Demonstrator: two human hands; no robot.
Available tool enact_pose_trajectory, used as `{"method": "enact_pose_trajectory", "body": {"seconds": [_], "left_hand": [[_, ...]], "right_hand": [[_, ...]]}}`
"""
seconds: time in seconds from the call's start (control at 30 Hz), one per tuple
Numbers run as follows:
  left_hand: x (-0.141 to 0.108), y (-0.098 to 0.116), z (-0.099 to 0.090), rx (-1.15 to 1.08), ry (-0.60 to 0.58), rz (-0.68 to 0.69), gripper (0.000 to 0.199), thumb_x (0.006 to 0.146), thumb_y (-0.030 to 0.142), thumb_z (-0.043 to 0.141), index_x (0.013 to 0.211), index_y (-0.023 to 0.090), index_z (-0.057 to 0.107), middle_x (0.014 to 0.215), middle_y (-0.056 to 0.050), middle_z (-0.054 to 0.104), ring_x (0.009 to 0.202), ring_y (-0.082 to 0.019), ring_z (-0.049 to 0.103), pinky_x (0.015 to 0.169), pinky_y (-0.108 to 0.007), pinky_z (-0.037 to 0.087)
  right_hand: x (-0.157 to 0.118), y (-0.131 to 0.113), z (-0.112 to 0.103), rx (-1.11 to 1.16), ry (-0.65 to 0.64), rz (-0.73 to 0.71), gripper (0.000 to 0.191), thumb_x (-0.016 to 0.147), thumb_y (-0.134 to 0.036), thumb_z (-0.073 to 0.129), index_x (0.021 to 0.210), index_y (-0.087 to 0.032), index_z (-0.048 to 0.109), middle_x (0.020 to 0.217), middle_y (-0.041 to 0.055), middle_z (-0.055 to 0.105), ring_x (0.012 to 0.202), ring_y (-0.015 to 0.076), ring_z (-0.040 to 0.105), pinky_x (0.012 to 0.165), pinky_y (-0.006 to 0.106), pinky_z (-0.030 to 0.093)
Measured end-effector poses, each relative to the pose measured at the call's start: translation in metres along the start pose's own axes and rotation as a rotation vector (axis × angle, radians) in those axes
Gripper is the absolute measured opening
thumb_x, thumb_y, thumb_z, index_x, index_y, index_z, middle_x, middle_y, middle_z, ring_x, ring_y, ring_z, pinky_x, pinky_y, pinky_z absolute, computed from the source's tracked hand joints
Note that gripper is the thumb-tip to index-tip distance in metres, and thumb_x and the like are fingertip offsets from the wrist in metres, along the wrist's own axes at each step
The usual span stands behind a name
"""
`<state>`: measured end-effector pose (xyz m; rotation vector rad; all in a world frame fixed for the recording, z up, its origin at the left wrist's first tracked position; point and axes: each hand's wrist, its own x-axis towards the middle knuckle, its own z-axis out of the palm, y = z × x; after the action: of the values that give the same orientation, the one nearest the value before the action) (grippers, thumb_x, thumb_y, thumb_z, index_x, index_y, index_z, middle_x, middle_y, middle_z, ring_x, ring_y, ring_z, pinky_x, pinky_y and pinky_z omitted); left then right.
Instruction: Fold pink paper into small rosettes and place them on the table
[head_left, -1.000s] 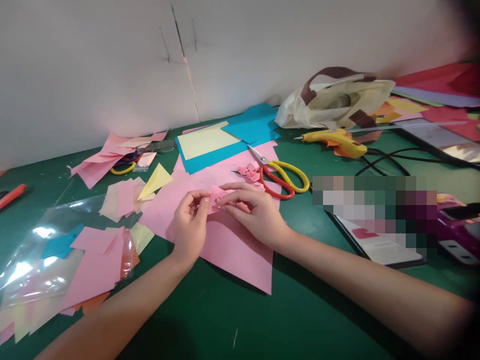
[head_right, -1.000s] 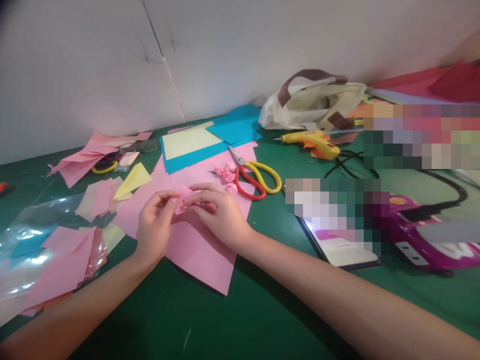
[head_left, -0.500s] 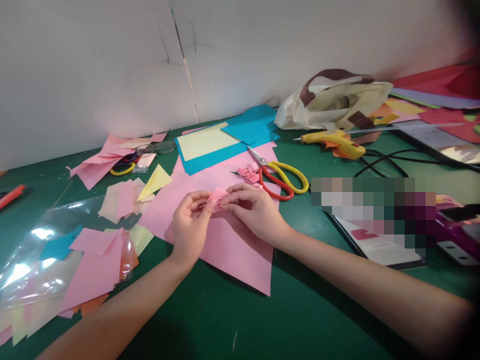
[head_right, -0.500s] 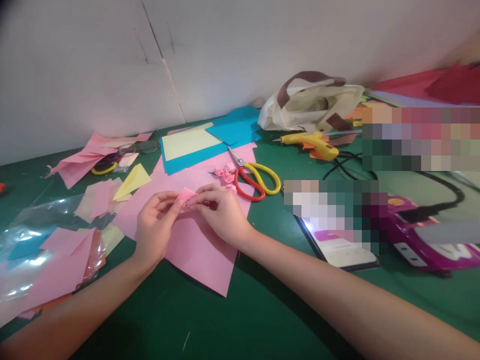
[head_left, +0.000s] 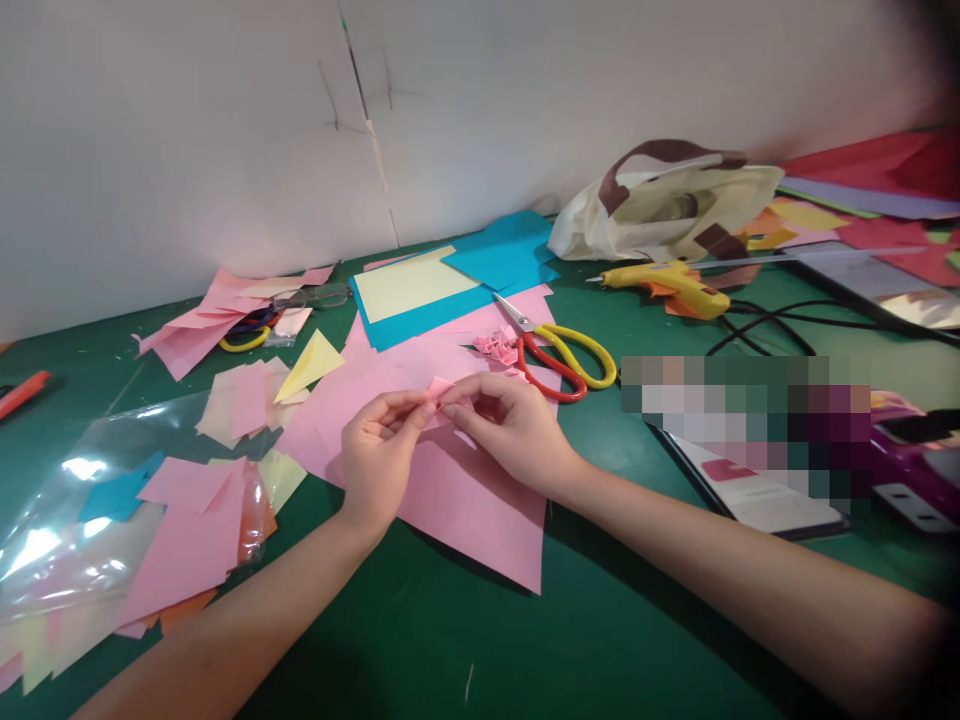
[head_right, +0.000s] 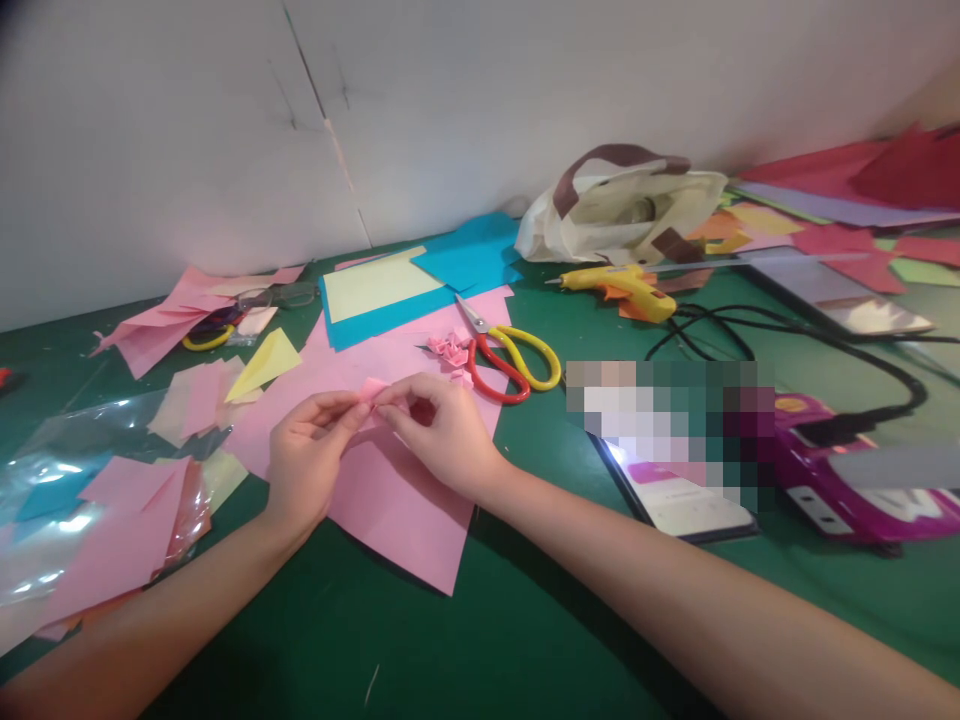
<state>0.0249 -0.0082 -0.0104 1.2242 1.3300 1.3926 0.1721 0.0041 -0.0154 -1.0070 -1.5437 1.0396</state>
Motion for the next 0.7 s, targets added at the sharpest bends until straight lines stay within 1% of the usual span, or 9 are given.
{"method": "enact_pose_trajectory", "body": {"seconds": [0.1,0.2,0.3,0.4,0.53,0.6,0.7], "left_hand": [[-0.0007,0.0017,0.0011,-0.031,-0.02,-0.026,0.02,0.064,0.027,0.078,0.081,0.017,0.071,0.078,-0.004,0.074,0.074,-0.018,0.07,0.073,-0.032,0.06],[-0.0018,0.0038,0.0017,-0.022,-0.018,-0.024,0.019,0.062,0.025,0.079,0.079,0.018,0.071,0.077,-0.004,0.074,0.073,-0.018,0.07,0.075,-0.034,0.06],[-0.003,0.0053,0.0015,0.034,-0.01,0.008,0.011,0.066,0.022,0.076,0.075,0.018,0.07,0.074,-0.003,0.073,0.072,-0.018,0.07,0.074,-0.033,0.059],[-0.0037,0.0057,0.0009,0.082,-0.029,0.046,0.003,0.07,0.021,0.071,0.07,0.019,0.069,0.073,-0.002,0.072,0.073,-0.017,0.069,0.074,-0.032,0.059],[-0.0036,0.0059,0.0006,0.114,-0.063,0.111,0.006,0.073,0.018,0.067,0.068,0.02,0.068,0.079,-0.003,0.071,0.082,-0.018,0.068,0.08,-0.033,0.057],[-0.0041,0.0063,0.0007,0.129,-0.088,0.139,0.007,0.076,0.018,0.064,0.071,0.02,0.069,0.085,-0.004,0.071,0.086,-0.018,0.067,0.081,-0.033,0.056],[-0.0059,0.0064,0.0007,0.171,-0.15,0.201,0.014,0.082,0.02,0.059,0.085,0.022,0.072,0.094,-0.005,0.071,0.093,-0.019,0.066,0.083,-0.032,0.055]], "right_hand": [[-0.0003,-0.001,-0.0002,0.078,0.029,0.033,0.007,0.08,-0.024,0.062,0.084,-0.018,0.061,0.079,0.0027,0.065,0.067,0.0133,0.059,0.06,0.029,0.048],[-0.0002,0.0009,0.0,0.153,0.057,0.025,0.017,0.077,-0.023,0.065,0.088,-0.019,0.054,0.082,0.0014,0.061,0.072,0.013,0.06,0.06,0.027,0.048],[0.0006,0.003,0.0002,0.2,0.05,0.03,0.027,0.074,-0.02,0.067,0.094,-0.02,0.05,0.072,-0.0026,0.059,0.067,0.0117,0.06,0.056,0.025,0.044],[0.0022,0.0024,0.0,0.272,0.039,0.115,0.033,0.069,-0.02,0.072,0.095,-0.019,0.051,0.062,-0.005,0.059,0.056,0.0101,0.057,0.052,0.025,0.043],[0.0044,0.0001,-0.0005,0.34,0.037,0.214,0.04,0.061,-0.024,0.078,0.092,-0.017,0.054,0.06,-0.0044,0.061,0.051,0.0092,0.056,0.052,0.025,0.044],[0.0047,0.0001,-0.0006,0.362,0.031,0.229,0.041,0.061,-0.024,0.078,0.093,-0.017,0.053,0.059,-0.0053,0.06,0.049,0.0087,0.056,0.051,0.024,0.045],[0.0041,0.0012,-0.0009,0.41,0.04,0.199,0.041,0.066,-0.023,0.075,0.098,-0.02,0.049,0.058,-0.0093,0.054,0.045,0.0079,0.055,0.048,0.024,0.045]]}}
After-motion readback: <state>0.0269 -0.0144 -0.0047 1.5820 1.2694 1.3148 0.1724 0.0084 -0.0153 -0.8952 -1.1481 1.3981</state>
